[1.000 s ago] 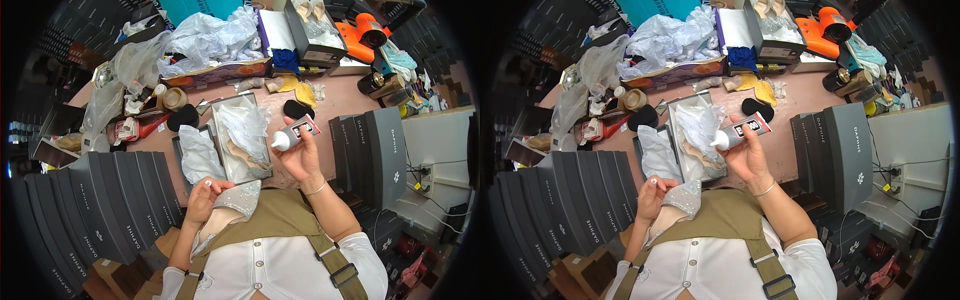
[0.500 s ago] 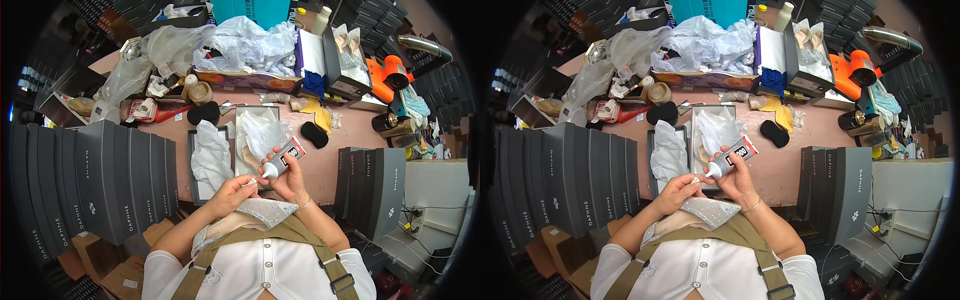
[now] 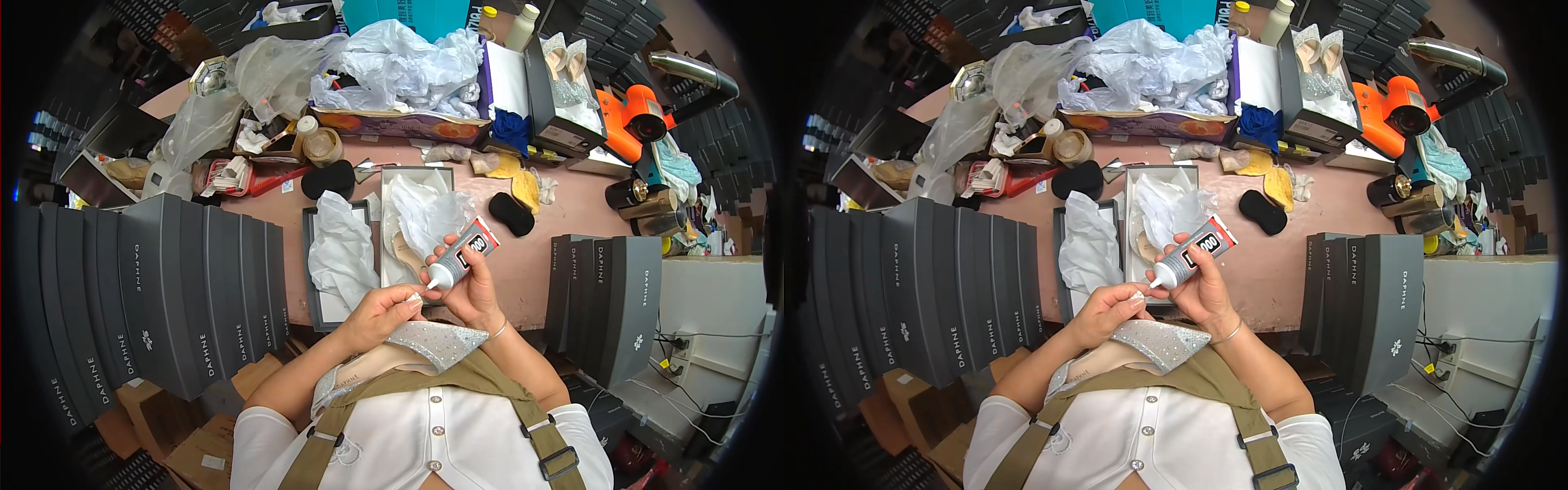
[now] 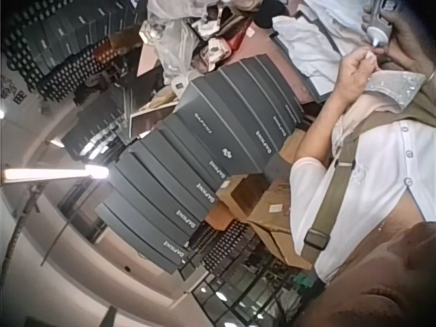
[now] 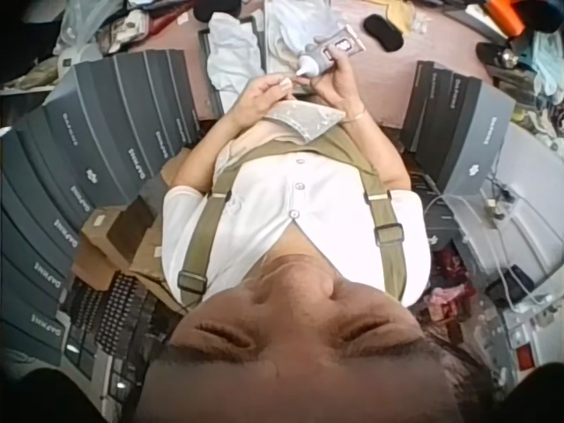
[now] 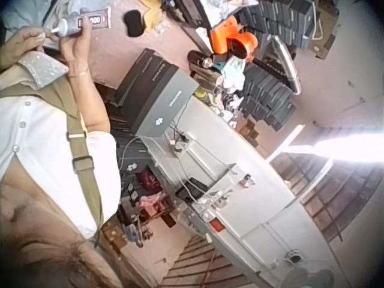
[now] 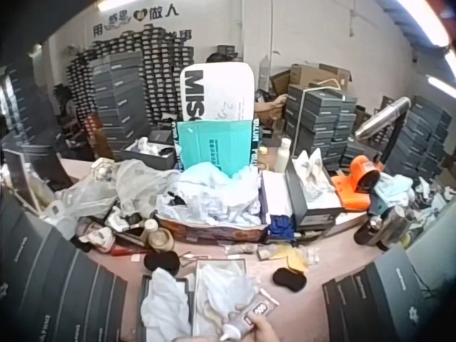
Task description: Packing high-heeled shoes into boxes and applying glue to fix a part of a shoe.
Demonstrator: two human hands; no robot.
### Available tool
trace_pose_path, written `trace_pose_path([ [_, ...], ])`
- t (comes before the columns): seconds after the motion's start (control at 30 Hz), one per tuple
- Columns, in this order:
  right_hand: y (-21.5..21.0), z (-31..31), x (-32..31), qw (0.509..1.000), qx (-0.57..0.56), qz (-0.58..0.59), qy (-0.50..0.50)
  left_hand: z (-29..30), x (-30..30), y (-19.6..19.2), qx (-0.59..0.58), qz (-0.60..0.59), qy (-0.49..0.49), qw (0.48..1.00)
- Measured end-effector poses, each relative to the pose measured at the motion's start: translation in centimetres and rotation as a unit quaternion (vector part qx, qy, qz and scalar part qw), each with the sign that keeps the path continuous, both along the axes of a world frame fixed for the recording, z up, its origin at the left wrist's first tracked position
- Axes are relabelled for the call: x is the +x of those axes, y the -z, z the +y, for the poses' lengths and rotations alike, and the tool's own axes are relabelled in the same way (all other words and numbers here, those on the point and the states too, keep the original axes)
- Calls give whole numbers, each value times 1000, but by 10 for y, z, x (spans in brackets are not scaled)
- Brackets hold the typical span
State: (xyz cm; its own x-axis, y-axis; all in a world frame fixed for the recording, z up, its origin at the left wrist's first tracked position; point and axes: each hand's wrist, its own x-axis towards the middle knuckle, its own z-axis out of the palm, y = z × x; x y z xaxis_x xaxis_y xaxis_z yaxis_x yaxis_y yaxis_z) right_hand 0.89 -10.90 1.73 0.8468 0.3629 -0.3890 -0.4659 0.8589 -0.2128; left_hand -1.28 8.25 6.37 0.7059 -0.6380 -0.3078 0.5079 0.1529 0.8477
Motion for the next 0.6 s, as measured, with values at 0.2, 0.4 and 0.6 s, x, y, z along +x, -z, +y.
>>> trace_pose_path([
  [0.2,-1,-1,0,1000,0,3,0,0,-1,1,-1,17,-1,1000],
  [0.4,-1,-2,-2,1000,-15,1,6,-1,-2,0,-5,42,-2,999],
  [0.6,-8,-4,1,999,-37,-23,24,0,-3,2,3,43,-6,999],
])
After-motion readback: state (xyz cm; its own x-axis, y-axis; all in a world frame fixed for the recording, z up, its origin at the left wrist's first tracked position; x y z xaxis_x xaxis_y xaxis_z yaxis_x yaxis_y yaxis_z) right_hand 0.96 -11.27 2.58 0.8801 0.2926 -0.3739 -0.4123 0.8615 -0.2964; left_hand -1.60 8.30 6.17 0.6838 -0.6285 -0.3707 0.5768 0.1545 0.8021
